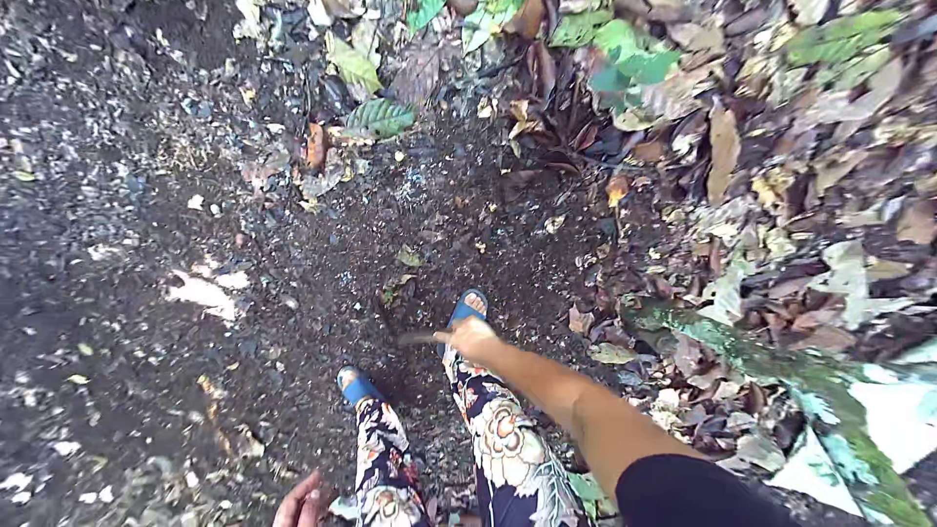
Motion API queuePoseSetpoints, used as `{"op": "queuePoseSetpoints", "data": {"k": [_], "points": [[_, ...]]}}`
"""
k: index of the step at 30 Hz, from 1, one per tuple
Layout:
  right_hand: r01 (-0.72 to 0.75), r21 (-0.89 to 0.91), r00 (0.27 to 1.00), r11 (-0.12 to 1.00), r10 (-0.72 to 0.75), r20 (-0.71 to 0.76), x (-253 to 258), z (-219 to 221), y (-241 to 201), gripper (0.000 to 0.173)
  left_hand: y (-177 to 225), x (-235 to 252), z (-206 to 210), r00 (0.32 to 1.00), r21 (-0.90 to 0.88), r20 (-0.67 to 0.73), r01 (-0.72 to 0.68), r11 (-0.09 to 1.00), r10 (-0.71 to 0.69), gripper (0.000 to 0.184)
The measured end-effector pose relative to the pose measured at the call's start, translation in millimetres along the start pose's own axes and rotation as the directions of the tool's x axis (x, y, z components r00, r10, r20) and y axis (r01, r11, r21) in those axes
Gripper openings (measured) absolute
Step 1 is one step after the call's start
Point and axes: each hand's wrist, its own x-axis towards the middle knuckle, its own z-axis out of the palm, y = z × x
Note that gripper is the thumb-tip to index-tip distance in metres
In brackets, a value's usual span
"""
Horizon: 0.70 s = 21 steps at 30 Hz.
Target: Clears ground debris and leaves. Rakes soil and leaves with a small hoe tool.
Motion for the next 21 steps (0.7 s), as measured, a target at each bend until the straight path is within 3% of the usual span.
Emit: {"op": "queuePoseSetpoints", "data": {"k": [4,7,10,12,14,17,19,21], "points": [[-0.200,0.060,0.955,0.978,0.209,-0.209,-79.6,-35.3,146.7,0.068,9.7,-10.1,7.1,0.999,0.008,-0.030,0.011,1.000,-0.010,0.034],[-0.508,0.064,0.810,0.859,0.502,-0.304,-152.0,-75.0,235.3,0.070,11.7,-13.5,21.8,0.999,0.011,-0.026,0.033,0.999,-0.033,0.033],[-0.684,0.261,0.606,0.682,0.729,-0.317,-194.2,-110.0,253.2,0.056,24.9,-19.2,45.6,1.000,0.040,-0.020,-0.013,0.999,0.013,0.033],[-0.664,0.388,0.547,0.640,0.769,-0.331,-201.9,-117.8,236.3,0.058,43.1,-22.1,63.3,0.997,0.093,-0.029,-0.071,0.993,0.074,0.032],[-0.566,0.434,0.610,0.701,0.710,-0.352,-195.2,-117.8,201.2,0.058,65.8,-24.0,82.4,0.993,0.123,-0.022,-0.112,0.986,0.116,0.031],[-0.429,0.358,0.773,0.829,0.542,-0.329,-153.1,-100.8,151.5,0.055,101.9,-23.7,110.5,0.982,0.100,0.041,-0.188,0.977,0.185,0.031],[-0.380,0.259,0.858,0.888,0.443,-0.261,-127.3,-84.4,146.0,0.055,126.0,-26.0,122.9,0.967,0.044,0.091,-0.243,0.969,0.239,0.030],[-0.403,0.210,0.878,0.891,0.441,-0.186,-128.9,-67.6,165.0,0.055,146.8,-28.6,123.8,0.962,-0.057,0.123,-0.239,0.969,0.244,0.030]]}}
